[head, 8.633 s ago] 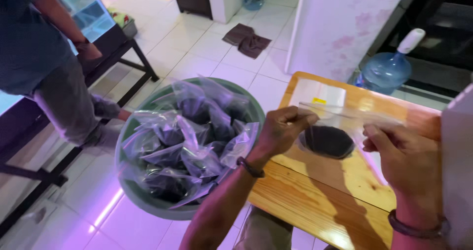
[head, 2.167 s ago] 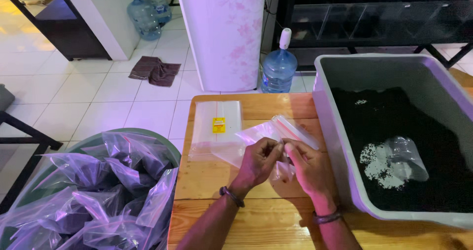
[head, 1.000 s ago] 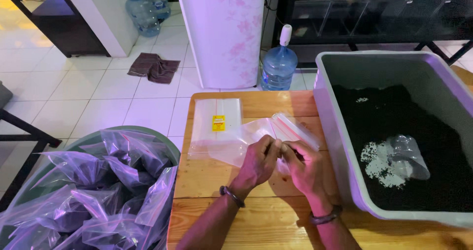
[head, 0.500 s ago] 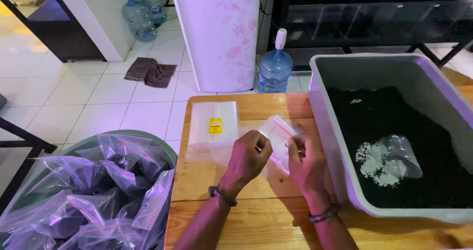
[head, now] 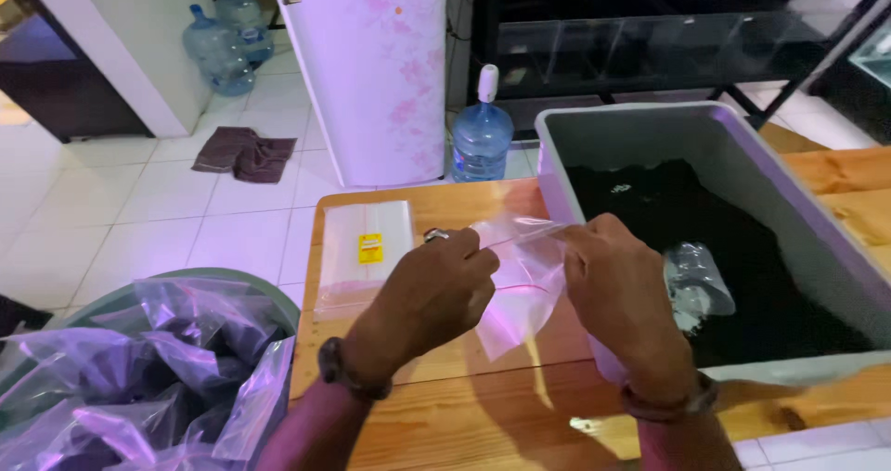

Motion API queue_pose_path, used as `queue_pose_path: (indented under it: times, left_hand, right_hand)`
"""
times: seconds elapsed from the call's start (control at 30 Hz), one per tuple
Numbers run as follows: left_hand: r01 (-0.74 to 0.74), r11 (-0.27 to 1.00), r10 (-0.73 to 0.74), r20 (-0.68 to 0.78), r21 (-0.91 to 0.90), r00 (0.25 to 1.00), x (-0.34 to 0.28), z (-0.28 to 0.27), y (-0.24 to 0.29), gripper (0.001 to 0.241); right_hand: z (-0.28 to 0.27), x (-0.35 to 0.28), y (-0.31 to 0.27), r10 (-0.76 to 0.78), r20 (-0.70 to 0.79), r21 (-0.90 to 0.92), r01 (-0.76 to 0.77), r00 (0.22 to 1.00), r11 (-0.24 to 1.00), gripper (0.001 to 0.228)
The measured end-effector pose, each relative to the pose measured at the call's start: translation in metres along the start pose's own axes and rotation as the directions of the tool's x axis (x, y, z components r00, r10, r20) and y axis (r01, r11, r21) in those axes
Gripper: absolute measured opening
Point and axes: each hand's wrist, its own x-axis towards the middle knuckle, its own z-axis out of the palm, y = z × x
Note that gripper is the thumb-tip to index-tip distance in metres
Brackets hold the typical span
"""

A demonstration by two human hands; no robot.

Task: The person scoops black gravel from a large tub into small plastic bags using a plastic cup. They seal the bags and place them into a green bucket, repeating the process for multiple bags.

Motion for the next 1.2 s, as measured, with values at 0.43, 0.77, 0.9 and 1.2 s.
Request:
queue_pose_path:
  times: [0.43,0.77,0.9,1.2]
  left_hand:
    - [-0.298,0.923,0.250,-0.207,-0.245,0.946,0.088,-0.044,0.036,0.016]
    - [-0.464,0.835,0.286,-0.486,-0.296,0.826,0.151,-0.044,0.071,0.012]
    - [-0.462,0.845,0.281,-0.512,-0.270,0.812,0.182,-0.015,0.083,0.010]
    - [-0.286,0.907,0.124,-0.456,-0.308,0.881,0.152,0.105,0.062,0.013]
  right_hand:
    - [-0.097,0.027,0.090,-0.119,0.123,0.665,0.007,0.985,0.747,0.019]
    - [-0.042,0.061,0.204,0.255,0.714,-0.221,-0.135,0.652,0.966,0.063]
    - [0.121,0.074,0.347,-0.535,0.362,-0.010,0.577,0.763,0.816,0.077]
    - [0.003,0.055,0.232,0.135,0.836,-0.112,-0.076,0.532,0.991,0.061]
